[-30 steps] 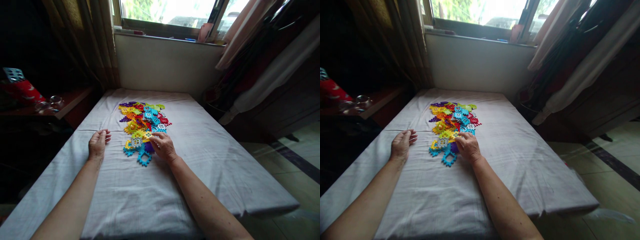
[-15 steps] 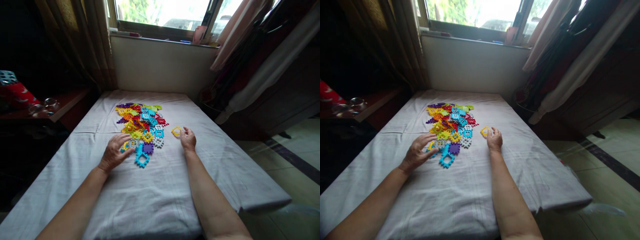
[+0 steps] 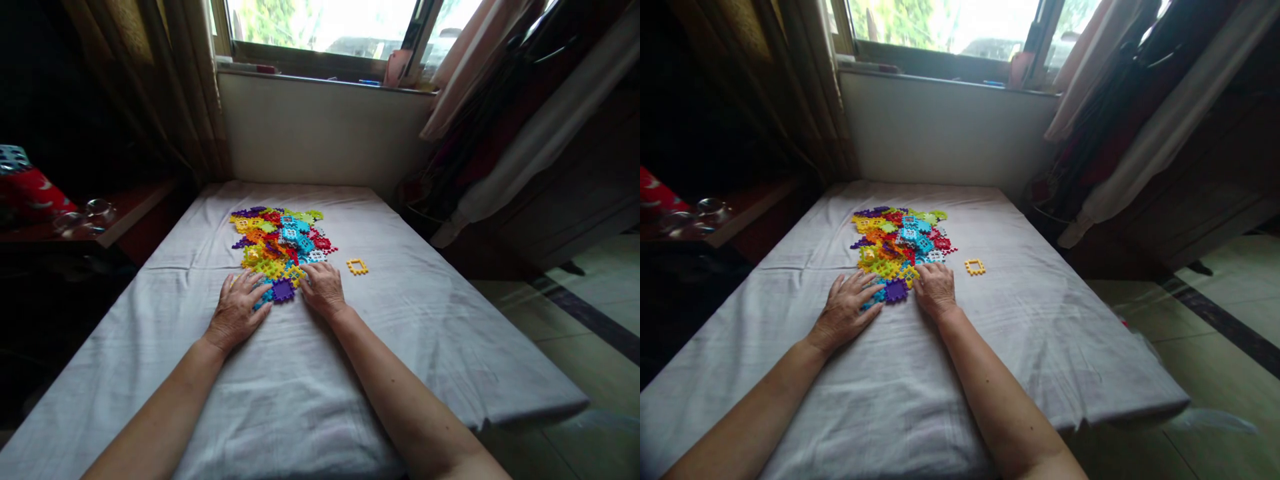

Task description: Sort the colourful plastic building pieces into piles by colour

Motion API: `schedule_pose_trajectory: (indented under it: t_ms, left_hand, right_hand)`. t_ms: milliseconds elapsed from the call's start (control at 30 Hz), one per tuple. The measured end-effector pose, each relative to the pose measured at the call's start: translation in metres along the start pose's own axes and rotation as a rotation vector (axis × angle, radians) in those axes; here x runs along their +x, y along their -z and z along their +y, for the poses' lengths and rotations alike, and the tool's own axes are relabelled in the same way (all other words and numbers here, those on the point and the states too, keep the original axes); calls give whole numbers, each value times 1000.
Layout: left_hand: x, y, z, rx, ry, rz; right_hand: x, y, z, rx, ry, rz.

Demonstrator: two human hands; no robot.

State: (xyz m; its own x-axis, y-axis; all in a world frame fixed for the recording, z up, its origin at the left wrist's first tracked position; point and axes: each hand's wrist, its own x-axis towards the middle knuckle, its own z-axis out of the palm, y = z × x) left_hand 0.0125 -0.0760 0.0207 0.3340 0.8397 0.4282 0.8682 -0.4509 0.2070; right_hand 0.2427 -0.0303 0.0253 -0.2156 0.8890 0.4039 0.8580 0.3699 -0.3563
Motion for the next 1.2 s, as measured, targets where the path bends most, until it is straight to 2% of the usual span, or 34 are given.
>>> schedule_pose_trajectory:
  t_ms: [133,267,333,433,533,633,800,900,1000,1133,1200]
  left_hand:
    - [0,1,-18,-65,121,80]
    - [-1,2,-43,-94,249,197]
    - [-2,1,-53,-113,290,220]
    - [-4,-2,-60,-125,320,181]
    - [-5,-6,-58,-107,321,101]
    - [-6,-7,-54,-100,313,57]
    - [-5,-5,-54,-86,298,51]
    - [-4,-4,-54,-97,272,68]
    - [-4,-3,-53,-127,243,61]
    - [-3,0,-55,-191,225,26]
    - [-3,0,-59,-232,237,63]
  right_hand:
    - [4,-3,-2,-24,-36,-34]
    - [4,-11,4,98,-132,26]
    - [3,-14,7,179,-180,56]
    - [4,-14,11,295,-198,114]
    - [6,-10,19,418,-203,181]
    - [10,-5,40,531,-266,291]
    - [12,10,103,691,-565,531]
    - [7,19,133,689,-704,624]
    - [3,22,146,602,-763,651]
    - [1,21,149,492,-775,634]
    - [0,20,149,453,-762,607]
